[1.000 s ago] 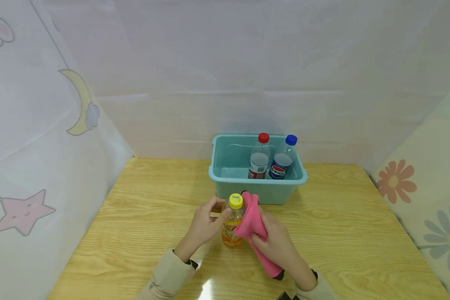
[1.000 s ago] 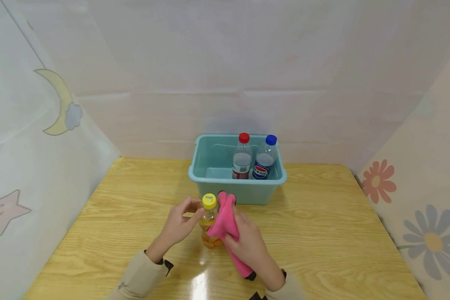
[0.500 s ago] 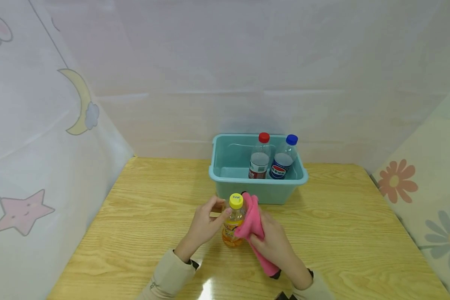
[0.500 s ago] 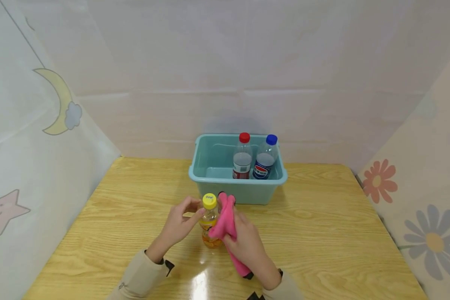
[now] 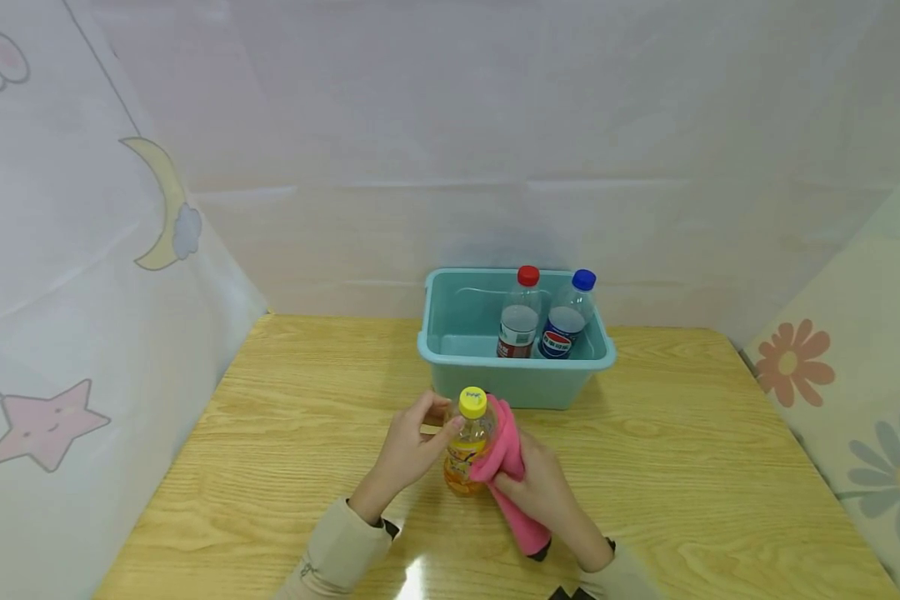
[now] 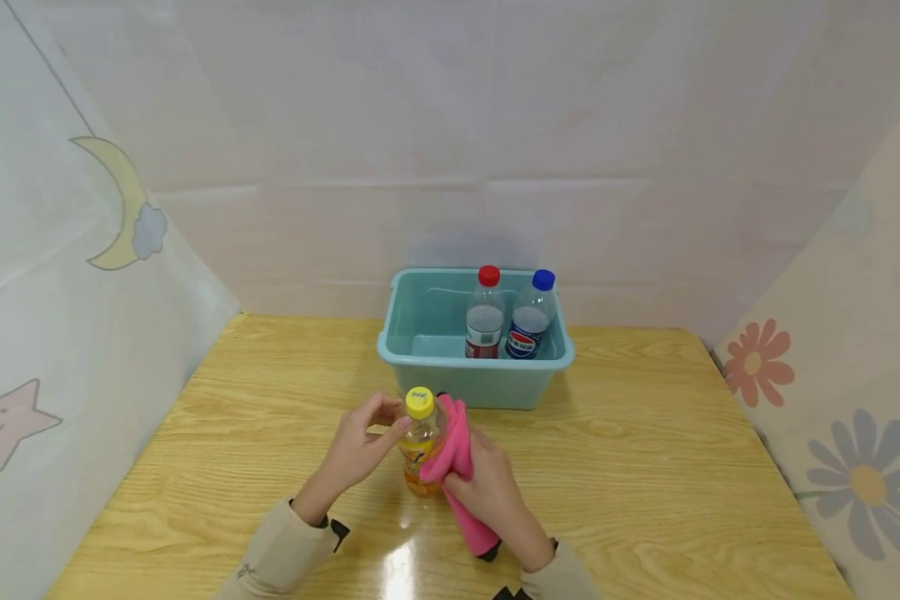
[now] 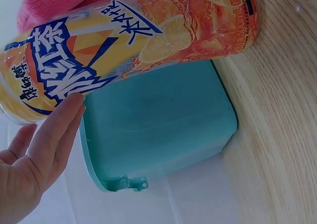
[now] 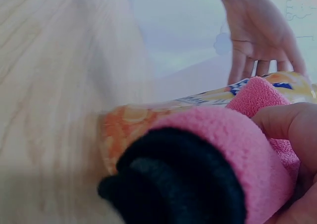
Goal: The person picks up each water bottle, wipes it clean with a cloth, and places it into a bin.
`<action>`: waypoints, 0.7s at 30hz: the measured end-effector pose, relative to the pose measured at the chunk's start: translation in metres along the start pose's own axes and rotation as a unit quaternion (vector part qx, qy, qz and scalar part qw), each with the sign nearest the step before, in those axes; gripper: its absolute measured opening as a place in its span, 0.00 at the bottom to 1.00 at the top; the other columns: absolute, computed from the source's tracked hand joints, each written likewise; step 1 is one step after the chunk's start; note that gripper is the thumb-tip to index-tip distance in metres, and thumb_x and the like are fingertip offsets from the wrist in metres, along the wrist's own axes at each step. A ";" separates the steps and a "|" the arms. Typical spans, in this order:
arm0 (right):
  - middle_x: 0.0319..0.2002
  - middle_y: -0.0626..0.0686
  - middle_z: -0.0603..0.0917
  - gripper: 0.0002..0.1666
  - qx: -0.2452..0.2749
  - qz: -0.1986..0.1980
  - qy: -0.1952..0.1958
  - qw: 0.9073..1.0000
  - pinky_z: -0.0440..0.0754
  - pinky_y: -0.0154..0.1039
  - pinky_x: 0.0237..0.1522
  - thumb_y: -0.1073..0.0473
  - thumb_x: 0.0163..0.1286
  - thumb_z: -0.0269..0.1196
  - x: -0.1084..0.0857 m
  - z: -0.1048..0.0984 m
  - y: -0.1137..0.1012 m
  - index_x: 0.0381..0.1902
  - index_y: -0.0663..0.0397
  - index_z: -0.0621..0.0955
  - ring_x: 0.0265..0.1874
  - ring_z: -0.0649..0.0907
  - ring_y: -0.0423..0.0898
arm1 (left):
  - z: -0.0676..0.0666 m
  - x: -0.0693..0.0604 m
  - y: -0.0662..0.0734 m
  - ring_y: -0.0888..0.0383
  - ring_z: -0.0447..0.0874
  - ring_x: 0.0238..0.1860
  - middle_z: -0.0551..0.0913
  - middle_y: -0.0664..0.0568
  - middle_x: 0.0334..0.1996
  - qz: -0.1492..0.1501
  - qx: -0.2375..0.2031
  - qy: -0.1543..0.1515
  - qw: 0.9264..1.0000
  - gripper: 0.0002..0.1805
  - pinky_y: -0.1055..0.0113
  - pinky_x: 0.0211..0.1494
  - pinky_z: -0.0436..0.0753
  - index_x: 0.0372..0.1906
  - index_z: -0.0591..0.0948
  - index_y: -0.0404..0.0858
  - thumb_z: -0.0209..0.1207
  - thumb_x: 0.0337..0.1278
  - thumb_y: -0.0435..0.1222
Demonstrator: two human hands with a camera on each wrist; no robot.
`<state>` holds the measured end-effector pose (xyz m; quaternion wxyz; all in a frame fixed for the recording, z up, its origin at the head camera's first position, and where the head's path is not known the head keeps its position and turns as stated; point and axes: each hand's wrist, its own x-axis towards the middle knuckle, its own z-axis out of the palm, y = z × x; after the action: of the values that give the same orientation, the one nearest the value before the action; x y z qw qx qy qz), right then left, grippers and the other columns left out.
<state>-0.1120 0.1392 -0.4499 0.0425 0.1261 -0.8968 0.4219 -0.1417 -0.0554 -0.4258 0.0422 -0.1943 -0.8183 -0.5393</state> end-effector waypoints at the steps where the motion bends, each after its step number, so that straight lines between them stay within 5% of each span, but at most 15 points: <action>1: 0.39 0.52 0.80 0.30 0.002 0.001 -0.004 1.000 0.79 0.37 0.34 0.70 0.45 0.68 0.000 0.001 0.002 0.50 0.59 0.74 0.32 0.77 0.42 | 0.000 0.000 0.000 0.52 0.81 0.39 0.82 0.43 0.38 0.001 0.000 0.000 1.000 0.17 0.72 0.33 0.82 0.44 0.74 0.34 0.56 0.59 0.44; 7: 0.40 0.52 0.81 0.33 0.003 0.001 -0.024 1.000 0.77 0.32 0.31 0.72 0.45 0.66 0.001 0.010 0.013 0.54 0.59 0.73 0.31 0.77 0.42 | 0.001 -0.001 0.001 0.52 0.81 0.39 0.82 0.43 0.37 0.005 -0.001 0.003 1.000 0.16 0.72 0.33 0.82 0.44 0.74 0.34 0.56 0.59 0.43; 21: 0.30 0.50 0.78 0.21 -0.023 -0.015 -0.097 0.995 0.72 0.31 0.21 0.70 0.48 0.63 0.001 0.017 0.030 0.44 0.64 0.75 0.23 0.73 0.39 | 0.000 0.000 0.002 0.52 0.82 0.38 0.82 0.44 0.36 0.019 0.021 -0.001 1.000 0.21 0.69 0.34 0.82 0.54 0.74 0.34 0.56 0.59 0.41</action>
<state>-0.1201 0.1445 -0.4834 -0.0359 0.1788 -0.9042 0.3863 -0.1411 -0.0546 -0.4246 0.0559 -0.2098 -0.8255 -0.5210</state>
